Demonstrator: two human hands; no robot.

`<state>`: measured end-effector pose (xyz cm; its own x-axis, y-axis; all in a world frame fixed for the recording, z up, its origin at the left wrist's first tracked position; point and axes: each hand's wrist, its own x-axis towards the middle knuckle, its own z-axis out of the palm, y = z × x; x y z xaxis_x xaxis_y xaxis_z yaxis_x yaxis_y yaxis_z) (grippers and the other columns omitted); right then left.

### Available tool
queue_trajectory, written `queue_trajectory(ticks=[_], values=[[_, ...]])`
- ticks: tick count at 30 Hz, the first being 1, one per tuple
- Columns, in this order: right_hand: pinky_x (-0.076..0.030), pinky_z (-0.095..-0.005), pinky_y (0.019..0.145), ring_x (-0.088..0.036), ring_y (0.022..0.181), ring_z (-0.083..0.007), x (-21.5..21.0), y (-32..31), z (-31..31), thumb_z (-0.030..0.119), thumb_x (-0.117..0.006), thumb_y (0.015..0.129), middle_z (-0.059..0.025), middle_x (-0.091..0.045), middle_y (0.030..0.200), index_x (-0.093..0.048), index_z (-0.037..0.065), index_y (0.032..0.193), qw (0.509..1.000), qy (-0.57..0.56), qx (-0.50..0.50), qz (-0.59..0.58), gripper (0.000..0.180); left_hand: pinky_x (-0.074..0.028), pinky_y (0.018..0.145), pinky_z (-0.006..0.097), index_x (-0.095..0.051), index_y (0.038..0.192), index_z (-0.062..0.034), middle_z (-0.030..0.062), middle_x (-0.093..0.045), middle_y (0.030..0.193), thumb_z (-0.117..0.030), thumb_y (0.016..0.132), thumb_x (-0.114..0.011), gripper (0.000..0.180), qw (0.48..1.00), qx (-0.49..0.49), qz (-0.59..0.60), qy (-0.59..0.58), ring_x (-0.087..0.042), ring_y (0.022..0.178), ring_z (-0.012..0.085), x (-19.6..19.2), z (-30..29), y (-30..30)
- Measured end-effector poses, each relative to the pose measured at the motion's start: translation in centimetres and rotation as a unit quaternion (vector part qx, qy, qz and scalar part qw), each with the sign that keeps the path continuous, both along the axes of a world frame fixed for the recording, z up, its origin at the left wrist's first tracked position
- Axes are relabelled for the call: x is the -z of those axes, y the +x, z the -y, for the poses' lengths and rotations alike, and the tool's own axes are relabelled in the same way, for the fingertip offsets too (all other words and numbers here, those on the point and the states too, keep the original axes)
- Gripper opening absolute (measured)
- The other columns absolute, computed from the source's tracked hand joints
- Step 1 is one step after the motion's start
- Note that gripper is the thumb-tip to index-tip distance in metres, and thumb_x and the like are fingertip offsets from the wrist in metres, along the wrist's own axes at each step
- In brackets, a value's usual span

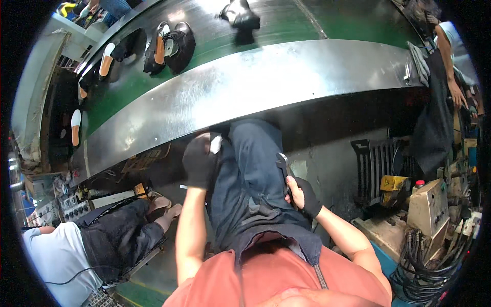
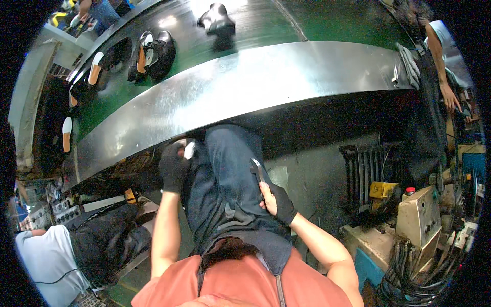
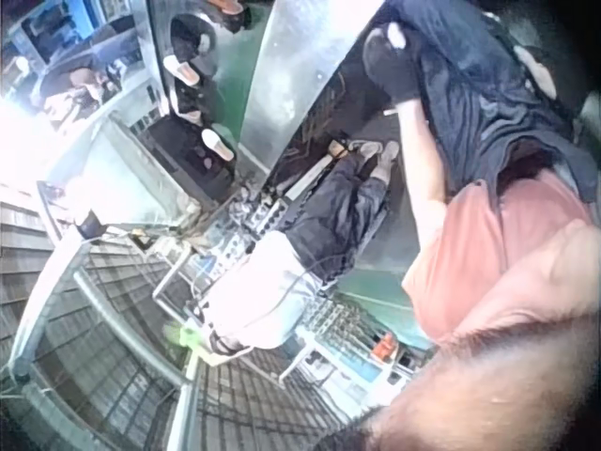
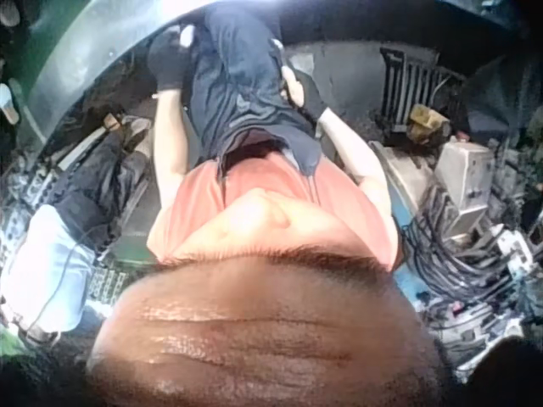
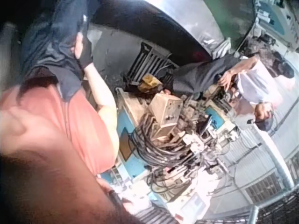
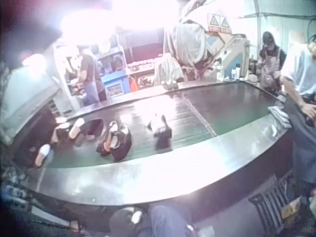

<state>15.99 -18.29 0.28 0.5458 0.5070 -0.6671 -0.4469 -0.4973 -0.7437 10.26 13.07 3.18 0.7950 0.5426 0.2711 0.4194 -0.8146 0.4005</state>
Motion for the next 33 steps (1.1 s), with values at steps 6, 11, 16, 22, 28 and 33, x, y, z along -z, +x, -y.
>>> queue_trajectory(ticks=[6,11,16,22,28,33], values=[[-0.044,-0.0272,0.051,-0.054,0.053,-0.0103,0.2,0.4,0.0,0.049,-0.038,0.099,-0.0019,-0.053,0.064,-0.053,0.004,0.079,0.998,0.031,-0.035,0.047,0.051,-0.045,0.074,0.044,-0.06,0.088,-0.0054,0.0144,-0.059,0.094,-0.028,0.086,-0.056,0.023,0.973,-0.089,-0.096,0.191,-0.057,0.091,0.0322,2.7,0.8,-3.7],[-0.043,-0.0297,0.05,-0.057,0.052,-0.0121,-0.7,0.7,0.6,0.05,-0.041,0.097,-0.0039,-0.055,0.062,-0.054,0.002,0.08,0.997,-0.003,-0.029,0.078,0.053,-0.047,0.073,0.045,-0.061,0.087,-0.0062,0.016,-0.062,0.089,-0.028,0.087,-0.052,0.024,0.996,-0.067,0.014,0.065,-0.059,0.085,0.0364,6.8,-6.9,-4.9],[-0.044,-0.0279,0.049,-0.056,0.053,-0.0123,1.1,-1.7,0.9,0.05,-0.039,0.098,-0.0038,-0.053,0.063,-0.053,0.003,0.078,0.999,0.022,-0.005,0.044,0.052,-0.048,0.081,0.045,-0.066,0.097,-0.0008,0.0209,-0.065,0.101,-0.034,0.088,-0.052,0.038,0.912,-0.278,-0.302,0.028,-0.062,0.095,0.0363,10.4,-14.3,-20.4],[-0.045,-0.0282,0.049,-0.056,0.051,-0.0131,2.9,-1.0,1.3,0.053,-0.039,0.097,-0.0053,-0.054,0.061,-0.054,0.002,0.077,0.998,-0.062,0.02,0.023,0.057,-0.048,0.087,0.034,-0.064,0.108,0.0012,0.0159,-0.067,0.108,-0.023,0.087,-0.063,0.033,0.941,0.001,-0.145,-0.307,-0.063,0.102,0.0219,-1.2,-9.3,-8.1],[-0.046,-0.0317,0.049,-0.059,0.05,-0.0149,4.7,1.5,-1.5,0.055,-0.038,0.096,-0.0076,-0.059,0.057,-0.056,0.001,0.075,0.998,-0.067,0.018,-0.003,0.06,-0.043,0.083,0.028,-0.059,0.107,0.0009,0.0075,-0.062,0.106,-0.028,0.084,-0.071,0.039,0.922,-0.047,0.17,-0.345,-0.055,0.096,0.0139,-3.2,-17.0,13.3],[-0.047,-0.0291,0.048,-0.058,0.049,-0.0133,2.4,4.7,-6.2,0.052,-0.041,0.096,-0.0051,-0.055,0.058,-0.055,0.002,0.074,0.998,-0.055,-0.042,0.002,0.057,-0.047,0.084,0.033,-0.064,0.11,-0.0006,0.0092,-0.066,0.104,-0.031,0.079,-0.074,0.045,0.928,-0.136,0.237,-0.254,-0.061,0.092,0.0211,3.2,-27.2,24.5]])
